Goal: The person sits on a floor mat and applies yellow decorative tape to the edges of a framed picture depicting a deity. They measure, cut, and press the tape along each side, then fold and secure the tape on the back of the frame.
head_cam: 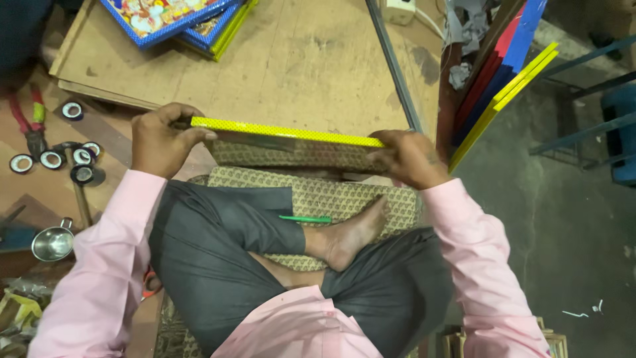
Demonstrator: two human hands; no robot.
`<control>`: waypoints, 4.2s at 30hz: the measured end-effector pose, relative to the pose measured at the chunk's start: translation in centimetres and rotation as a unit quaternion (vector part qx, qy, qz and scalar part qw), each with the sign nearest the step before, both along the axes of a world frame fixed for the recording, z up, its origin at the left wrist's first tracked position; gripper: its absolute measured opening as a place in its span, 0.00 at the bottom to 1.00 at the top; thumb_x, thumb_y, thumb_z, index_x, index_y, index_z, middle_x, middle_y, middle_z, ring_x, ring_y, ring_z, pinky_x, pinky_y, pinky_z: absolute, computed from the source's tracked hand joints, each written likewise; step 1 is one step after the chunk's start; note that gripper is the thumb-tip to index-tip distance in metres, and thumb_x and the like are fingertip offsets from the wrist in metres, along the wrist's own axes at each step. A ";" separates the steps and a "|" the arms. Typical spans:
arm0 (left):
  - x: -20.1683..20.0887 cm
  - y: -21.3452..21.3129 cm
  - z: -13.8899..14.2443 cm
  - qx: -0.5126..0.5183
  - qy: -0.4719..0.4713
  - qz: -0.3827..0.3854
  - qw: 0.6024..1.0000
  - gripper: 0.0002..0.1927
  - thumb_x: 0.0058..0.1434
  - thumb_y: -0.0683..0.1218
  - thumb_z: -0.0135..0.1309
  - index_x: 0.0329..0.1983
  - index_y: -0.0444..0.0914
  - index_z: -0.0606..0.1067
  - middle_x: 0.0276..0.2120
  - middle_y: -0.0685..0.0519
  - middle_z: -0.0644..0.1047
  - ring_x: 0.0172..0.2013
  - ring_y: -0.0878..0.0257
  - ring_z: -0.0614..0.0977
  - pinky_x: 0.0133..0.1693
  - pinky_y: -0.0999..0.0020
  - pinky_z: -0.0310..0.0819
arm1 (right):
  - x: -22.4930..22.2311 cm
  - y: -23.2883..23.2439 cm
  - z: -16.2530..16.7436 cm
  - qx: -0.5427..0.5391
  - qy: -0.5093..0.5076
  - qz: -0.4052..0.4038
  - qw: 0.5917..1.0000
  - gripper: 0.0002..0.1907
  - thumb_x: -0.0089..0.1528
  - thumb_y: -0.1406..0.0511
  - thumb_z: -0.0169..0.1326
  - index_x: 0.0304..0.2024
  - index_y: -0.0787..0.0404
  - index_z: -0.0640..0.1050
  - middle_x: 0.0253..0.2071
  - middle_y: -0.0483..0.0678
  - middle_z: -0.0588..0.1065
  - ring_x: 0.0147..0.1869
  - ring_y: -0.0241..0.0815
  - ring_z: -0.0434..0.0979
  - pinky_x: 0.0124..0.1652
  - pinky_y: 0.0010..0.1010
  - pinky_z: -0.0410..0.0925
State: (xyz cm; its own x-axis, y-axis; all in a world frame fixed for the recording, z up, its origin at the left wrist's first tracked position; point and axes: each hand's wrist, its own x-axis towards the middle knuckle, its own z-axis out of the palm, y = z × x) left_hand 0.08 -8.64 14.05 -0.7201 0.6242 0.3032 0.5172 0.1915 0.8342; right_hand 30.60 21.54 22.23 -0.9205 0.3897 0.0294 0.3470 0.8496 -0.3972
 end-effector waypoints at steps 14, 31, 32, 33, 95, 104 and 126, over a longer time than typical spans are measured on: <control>1.8 5.3 -3.7 0.294 -0.174 0.218 0.914 0.27 0.73 0.47 0.57 0.68 0.29 0.65 0.58 0.43 0.75 0.55 0.55 0.78 0.55 0.62 0.78 | 1.5 2.6 6.0 -0.273 0.259 -0.123 0.918 0.10 0.63 0.71 0.62 0.47 0.67 0.81 0.36 0.45 0.81 0.35 0.32 0.79 0.35 0.26 0.72; 8.0 7.4 -15.6 0.196 -0.456 0.042 0.867 0.16 0.68 0.49 0.56 0.47 0.30 0.77 0.38 0.54 0.80 0.38 0.68 0.77 0.43 0.71 0.72 | 4.9 1.6 -18.4 -0.682 0.221 -0.300 0.630 0.14 0.66 0.66 0.55 0.49 0.70 0.79 0.46 0.52 0.82 0.48 0.41 0.81 0.51 0.33 0.72; 7.5 7.8 -15.7 0.192 -0.449 0.045 0.871 0.16 0.67 0.49 0.56 0.47 0.30 0.77 0.38 0.54 0.80 0.37 0.69 0.77 0.43 0.71 0.72 | 5.0 1.0 -19.3 -0.676 0.233 -0.291 0.635 0.15 0.66 0.66 0.55 0.51 0.71 0.79 0.46 0.52 0.82 0.49 0.41 0.81 0.52 0.32 0.72; 7.2 8.3 -15.9 0.185 -0.445 0.048 0.875 0.16 0.67 0.49 0.56 0.47 0.30 0.77 0.38 0.55 0.79 0.37 0.69 0.76 0.43 0.71 0.71 | 4.9 0.6 -20.0 -0.670 0.245 -0.283 0.641 0.15 0.67 0.66 0.56 0.52 0.71 0.79 0.47 0.52 0.81 0.49 0.41 0.80 0.52 0.31 0.71; 3.6 3.6 -15.4 -0.174 -0.075 0.024 0.982 0.25 0.45 0.43 0.73 0.45 0.30 0.78 0.40 0.41 0.83 0.41 0.49 0.84 0.44 0.57 0.77 | 5.1 0.3 -25.1 -0.500 0.334 -0.321 0.732 0.20 0.64 0.71 0.49 0.59 0.64 0.75 0.55 0.51 0.80 0.56 0.42 0.82 0.52 0.33 0.74; 4.6 3.4 -13.2 -0.172 -0.086 -0.006 0.981 0.25 0.50 0.43 0.71 0.52 0.34 0.81 0.43 0.41 0.82 0.44 0.50 0.85 0.49 0.59 0.76 | 4.8 -2.5 -23.9 -0.229 0.305 -0.266 0.885 0.24 0.56 0.79 0.63 0.55 0.63 0.80 0.59 0.51 0.75 0.60 0.42 0.79 0.53 0.29 0.76; 39.3 6.9 -10.7 -0.042 0.053 -0.540 0.839 0.12 0.52 0.42 0.57 0.41 0.37 0.77 0.44 0.48 0.76 0.50 0.51 0.78 0.49 0.58 0.76 | 6.7 2.3 -23.8 -0.349 0.176 -0.173 0.904 0.29 0.60 0.82 0.43 0.61 0.63 0.79 0.59 0.51 0.79 0.57 0.38 0.78 0.57 0.28 0.70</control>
